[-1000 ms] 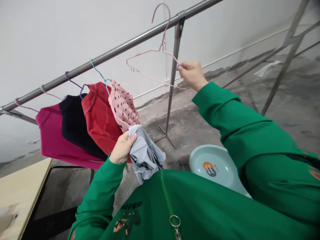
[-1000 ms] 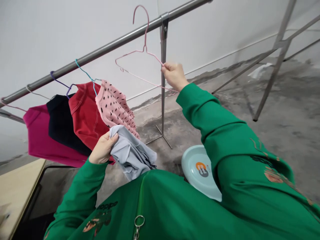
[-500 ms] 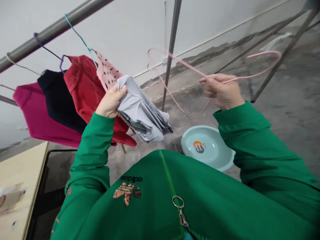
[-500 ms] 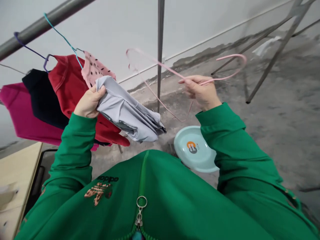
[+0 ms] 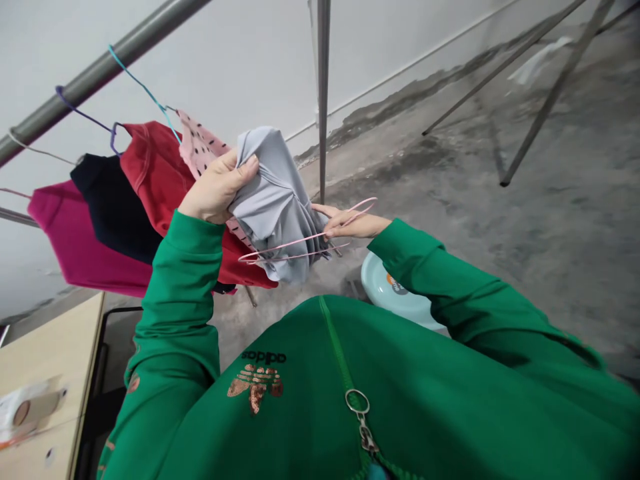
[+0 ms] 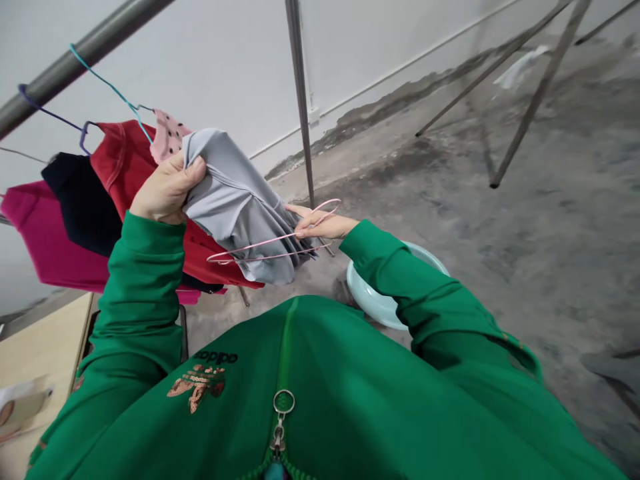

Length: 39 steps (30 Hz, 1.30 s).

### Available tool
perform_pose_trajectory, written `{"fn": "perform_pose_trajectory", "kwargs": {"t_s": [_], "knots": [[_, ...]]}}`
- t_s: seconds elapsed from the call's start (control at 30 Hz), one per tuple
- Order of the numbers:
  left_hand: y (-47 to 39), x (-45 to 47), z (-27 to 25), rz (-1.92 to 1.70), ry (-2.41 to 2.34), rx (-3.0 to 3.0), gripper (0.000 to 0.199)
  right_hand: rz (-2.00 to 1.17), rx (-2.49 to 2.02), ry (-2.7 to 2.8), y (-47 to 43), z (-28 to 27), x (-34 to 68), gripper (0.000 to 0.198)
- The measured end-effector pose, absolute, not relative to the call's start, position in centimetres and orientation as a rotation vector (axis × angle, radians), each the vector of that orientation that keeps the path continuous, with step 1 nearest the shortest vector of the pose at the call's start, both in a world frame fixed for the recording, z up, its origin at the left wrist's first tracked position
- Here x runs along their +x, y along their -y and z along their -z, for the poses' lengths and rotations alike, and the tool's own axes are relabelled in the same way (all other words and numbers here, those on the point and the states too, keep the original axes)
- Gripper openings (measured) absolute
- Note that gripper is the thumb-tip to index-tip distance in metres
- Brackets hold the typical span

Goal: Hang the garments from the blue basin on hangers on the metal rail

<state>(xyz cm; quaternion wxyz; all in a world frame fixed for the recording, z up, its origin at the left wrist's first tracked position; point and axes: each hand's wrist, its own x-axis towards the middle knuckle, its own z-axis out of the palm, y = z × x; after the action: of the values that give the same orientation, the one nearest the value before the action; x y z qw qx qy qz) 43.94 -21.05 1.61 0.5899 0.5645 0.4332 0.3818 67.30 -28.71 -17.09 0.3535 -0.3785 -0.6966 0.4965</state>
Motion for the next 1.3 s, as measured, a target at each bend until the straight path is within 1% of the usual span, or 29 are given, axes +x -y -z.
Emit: {"fn": "perform_pose_trajectory", "kwargs": {"t_s": [0.07, 0.17, 0.23, 0.33, 0.5, 0.63, 0.77, 0.87, 1.0, 1.2, 1.3], "knots": [[20.9, 43.3, -1.4, -0.858, -0.99, 1.369, 0.018, -1.283, -0.943, 1.817, 28.1, 17.6, 66.6, 0.044], [19.9, 41.5, -0.7, -0.943, -0.977, 1.516, 0.022, -1.308, -0.868, 1.793, 28.0, 18.0, 66.9, 0.042], [19.1, 40.0, -0.1, -0.97, -0.949, 1.622, 0.026, -1.34, -0.896, 1.74, 28.2, 17.9, 67.6, 0.041], [18.9, 38.9, 0.2, -0.822, -0.878, 1.763, 0.03, -1.334, -0.946, 1.739, 28.2, 17.1, 68.5, 0.039], [20.9, 40.1, -0.9, -0.625, -0.856, 1.84, 0.031, -1.328, -0.86, 1.999, 27.2, 16.6, 66.0, 0.037], [21.6, 40.4, -1.9, -0.62, -0.853, 1.913, 0.034, -1.385, -0.893, 2.073, 26.8, 18.0, 63.1, 0.041], [20.1, 38.4, -1.9, -0.669, -0.882, 1.982, 0.042, -1.336, -0.952, 2.023, 27.1, 18.3, 64.0, 0.04], [18.2, 36.3, -1.1, -0.714, -0.881, 2.046, 0.047, -1.26, -0.992, 1.96, 27.4, 17.1, 66.8, 0.039], [16.4, 34.4, 0.4, -0.727, -0.897, 2.042, 0.05, -1.205, -1.055, 1.855, 27.6, 14.1, 69.9, 0.041], [15.7, 34.5, 1.6, -0.752, -0.936, 2.013, 0.056, -1.083, -1.256, 1.73, 28.3, 9.6, 71.0, 0.05], [16.3, 35.1, 2.1, -0.773, -0.909, 2.01, 0.053, -0.99, -1.331, 1.642, 28.5, 8.6, 71.0, 0.053]]}}
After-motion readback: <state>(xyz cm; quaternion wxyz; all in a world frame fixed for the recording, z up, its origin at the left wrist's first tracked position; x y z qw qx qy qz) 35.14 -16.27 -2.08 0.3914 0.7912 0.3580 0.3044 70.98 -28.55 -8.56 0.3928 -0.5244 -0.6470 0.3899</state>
